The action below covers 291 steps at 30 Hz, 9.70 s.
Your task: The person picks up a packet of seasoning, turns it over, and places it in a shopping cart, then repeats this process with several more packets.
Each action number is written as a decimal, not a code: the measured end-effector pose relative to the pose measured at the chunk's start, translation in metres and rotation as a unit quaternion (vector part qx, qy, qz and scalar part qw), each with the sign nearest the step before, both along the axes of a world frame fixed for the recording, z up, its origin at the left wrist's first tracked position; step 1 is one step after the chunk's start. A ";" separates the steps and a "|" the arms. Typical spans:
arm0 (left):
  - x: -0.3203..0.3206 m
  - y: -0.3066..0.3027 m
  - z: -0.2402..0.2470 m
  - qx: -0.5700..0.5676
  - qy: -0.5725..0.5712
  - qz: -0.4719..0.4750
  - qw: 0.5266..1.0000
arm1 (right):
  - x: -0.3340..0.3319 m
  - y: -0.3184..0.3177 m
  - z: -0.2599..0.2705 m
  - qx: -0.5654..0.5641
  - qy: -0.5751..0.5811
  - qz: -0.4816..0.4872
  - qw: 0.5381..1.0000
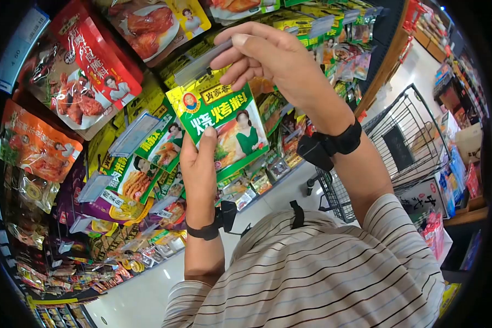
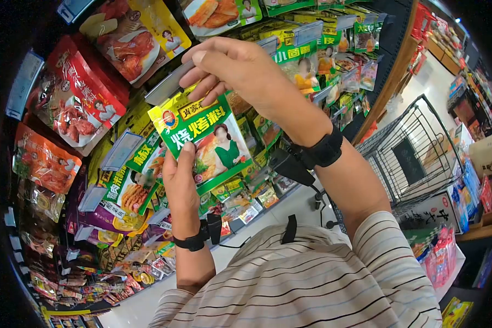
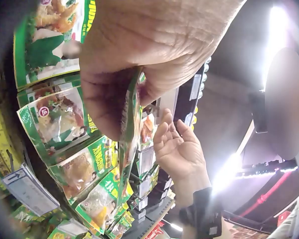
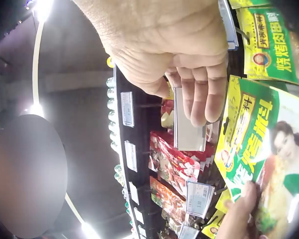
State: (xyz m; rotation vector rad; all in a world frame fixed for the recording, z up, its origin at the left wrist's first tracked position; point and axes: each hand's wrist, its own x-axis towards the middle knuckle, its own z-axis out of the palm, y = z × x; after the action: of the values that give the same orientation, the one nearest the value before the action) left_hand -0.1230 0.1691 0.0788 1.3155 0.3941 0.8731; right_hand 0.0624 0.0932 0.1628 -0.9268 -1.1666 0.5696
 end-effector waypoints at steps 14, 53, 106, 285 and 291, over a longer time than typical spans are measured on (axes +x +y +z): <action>0.017 0.023 -0.009 0.103 0.064 0.079 0.989 | -0.013 -0.009 -0.020 -0.002 0.086 -0.008 0.996; -0.016 0.031 -0.043 0.220 0.188 0.058 0.955 | -0.013 0.103 -0.100 -0.262 0.075 -0.030 0.962; 0.114 -0.213 -0.212 -0.081 0.556 -0.237 0.792 | 0.106 -0.329 -0.657 -0.402 0.723 -0.230 0.514; -0.005 -0.146 -0.059 -0.155 -0.045 0.125 0.979 | -0.024 -0.297 0.048 0.174 -0.067 0.255 0.949; -0.002 -0.126 -0.063 -0.124 -0.023 0.149 0.981 | -0.017 -0.286 0.040 0.318 0.002 0.258 0.912</action>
State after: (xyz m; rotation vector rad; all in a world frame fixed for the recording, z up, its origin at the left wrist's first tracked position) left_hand -0.1247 0.0426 0.0153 1.0191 0.6545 1.0638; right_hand 0.0454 -0.1928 0.2025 -0.0491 -1.4784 0.5501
